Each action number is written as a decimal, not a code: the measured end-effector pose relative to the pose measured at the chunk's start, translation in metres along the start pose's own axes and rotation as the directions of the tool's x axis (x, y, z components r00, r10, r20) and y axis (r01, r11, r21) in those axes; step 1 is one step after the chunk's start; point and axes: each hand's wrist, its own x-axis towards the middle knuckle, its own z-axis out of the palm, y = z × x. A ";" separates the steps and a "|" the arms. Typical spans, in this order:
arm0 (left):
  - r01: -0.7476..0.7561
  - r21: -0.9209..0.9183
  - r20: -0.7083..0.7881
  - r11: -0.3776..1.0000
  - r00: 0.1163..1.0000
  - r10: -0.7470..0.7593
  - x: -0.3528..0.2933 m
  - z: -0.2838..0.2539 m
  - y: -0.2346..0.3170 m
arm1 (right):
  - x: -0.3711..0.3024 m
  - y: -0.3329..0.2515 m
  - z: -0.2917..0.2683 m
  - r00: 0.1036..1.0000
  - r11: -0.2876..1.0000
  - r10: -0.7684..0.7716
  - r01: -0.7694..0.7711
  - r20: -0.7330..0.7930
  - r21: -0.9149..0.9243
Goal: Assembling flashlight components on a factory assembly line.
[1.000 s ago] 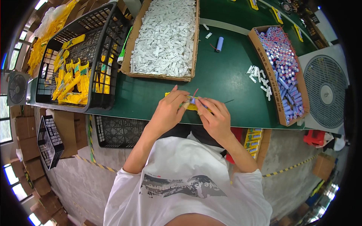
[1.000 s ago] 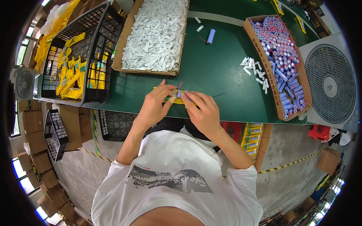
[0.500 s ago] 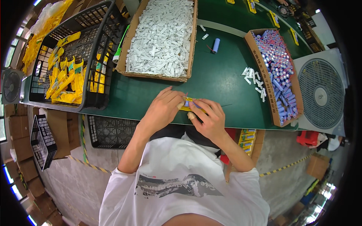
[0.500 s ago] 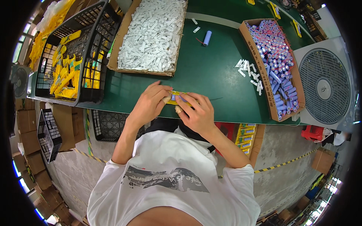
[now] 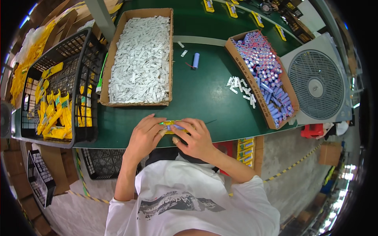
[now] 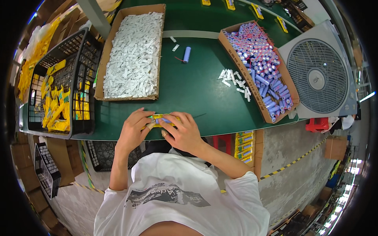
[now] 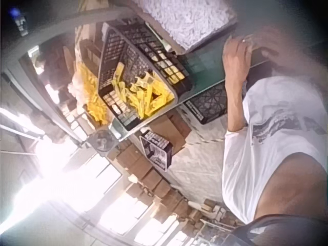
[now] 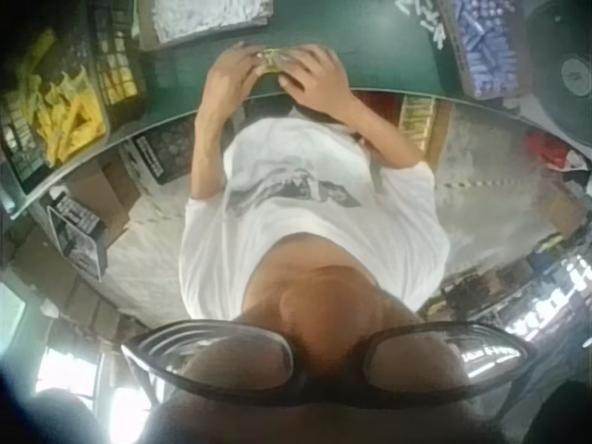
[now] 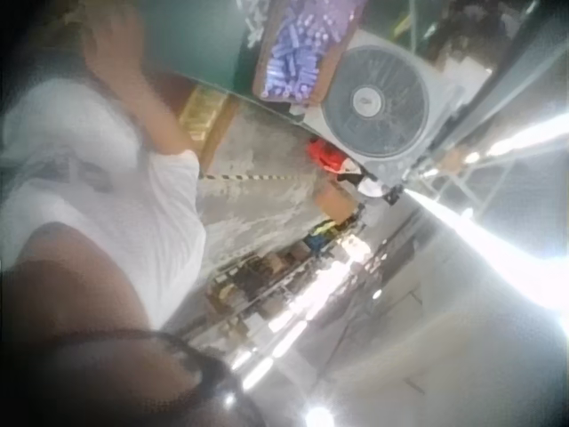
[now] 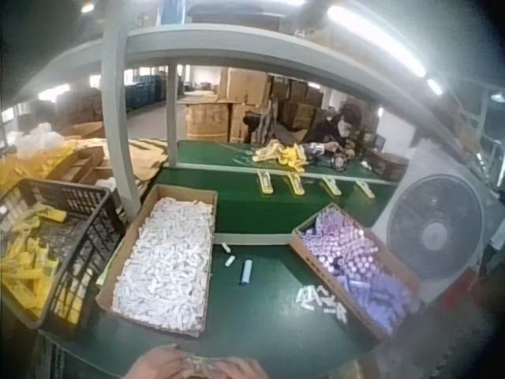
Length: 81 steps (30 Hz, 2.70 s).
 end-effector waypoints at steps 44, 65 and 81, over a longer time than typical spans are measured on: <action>0.095 -0.072 -0.051 0.993 0.994 -0.099 -0.010 0.109 0.093 | -0.099 0.060 -0.075 0.989 1.000 0.026 -0.026 0.146 0.000; 0.198 -0.585 -0.247 0.786 0.880 -0.406 -0.033 0.122 0.074 | -0.046 0.042 -0.047 0.679 0.345 0.624 -0.684 0.387 0.643; 0.106 0.183 -0.483 0.977 0.875 -0.004 -0.023 0.107 0.033 | 0.026 0.067 -0.043 0.761 0.571 0.329 -0.632 0.559 0.524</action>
